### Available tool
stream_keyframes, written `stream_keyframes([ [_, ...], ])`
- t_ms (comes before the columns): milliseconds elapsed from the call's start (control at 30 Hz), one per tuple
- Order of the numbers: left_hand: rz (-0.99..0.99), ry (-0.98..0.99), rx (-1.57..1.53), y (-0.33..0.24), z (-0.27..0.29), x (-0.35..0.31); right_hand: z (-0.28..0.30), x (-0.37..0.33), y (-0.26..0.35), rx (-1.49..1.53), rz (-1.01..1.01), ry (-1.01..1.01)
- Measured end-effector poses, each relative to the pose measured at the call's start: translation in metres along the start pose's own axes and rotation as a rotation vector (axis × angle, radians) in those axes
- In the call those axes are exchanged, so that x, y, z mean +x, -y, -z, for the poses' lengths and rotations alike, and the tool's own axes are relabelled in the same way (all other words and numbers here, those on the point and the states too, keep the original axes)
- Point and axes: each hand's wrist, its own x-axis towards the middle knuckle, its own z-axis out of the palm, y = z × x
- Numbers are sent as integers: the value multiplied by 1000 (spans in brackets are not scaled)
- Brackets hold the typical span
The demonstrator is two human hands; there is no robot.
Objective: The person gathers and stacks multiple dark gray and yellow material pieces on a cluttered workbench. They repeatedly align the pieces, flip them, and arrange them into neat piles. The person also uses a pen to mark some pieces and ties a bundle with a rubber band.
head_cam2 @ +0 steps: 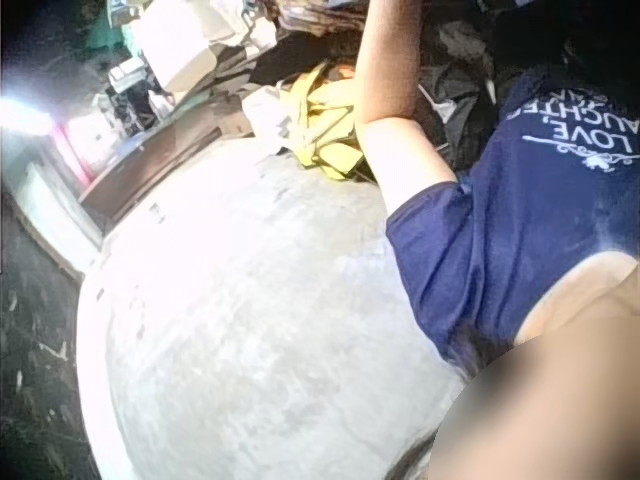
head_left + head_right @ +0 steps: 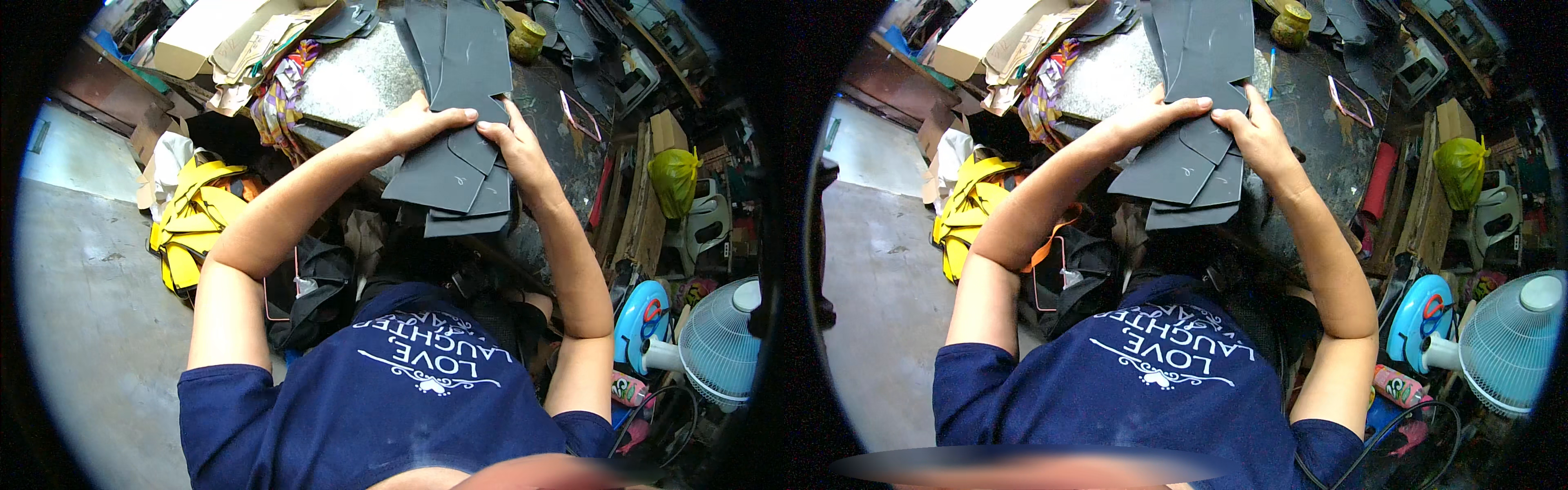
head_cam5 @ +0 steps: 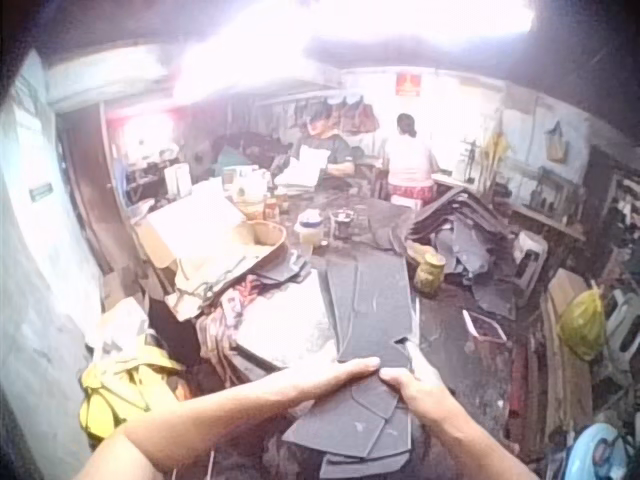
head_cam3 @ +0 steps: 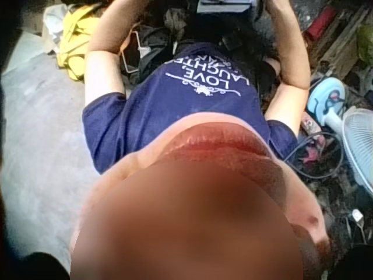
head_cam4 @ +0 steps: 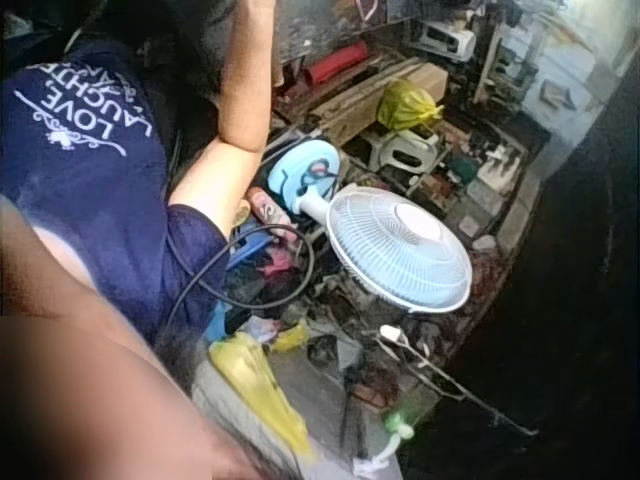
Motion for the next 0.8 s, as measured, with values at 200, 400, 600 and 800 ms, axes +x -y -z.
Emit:
stream_keyframes([
  [200,-41,-143,221,14,9,0,7,5,-19,-309,213,-165],
  [400,-227,-383,-54,11,-6,-4,0,10,-20,14,270,-140],
  [600,-252,-466,-140,14,-27,15,2,20,-28,101,232,-29],
  [800,-616,-484,239,9,-28,17,103,102,-58,-440,122,-383],
])
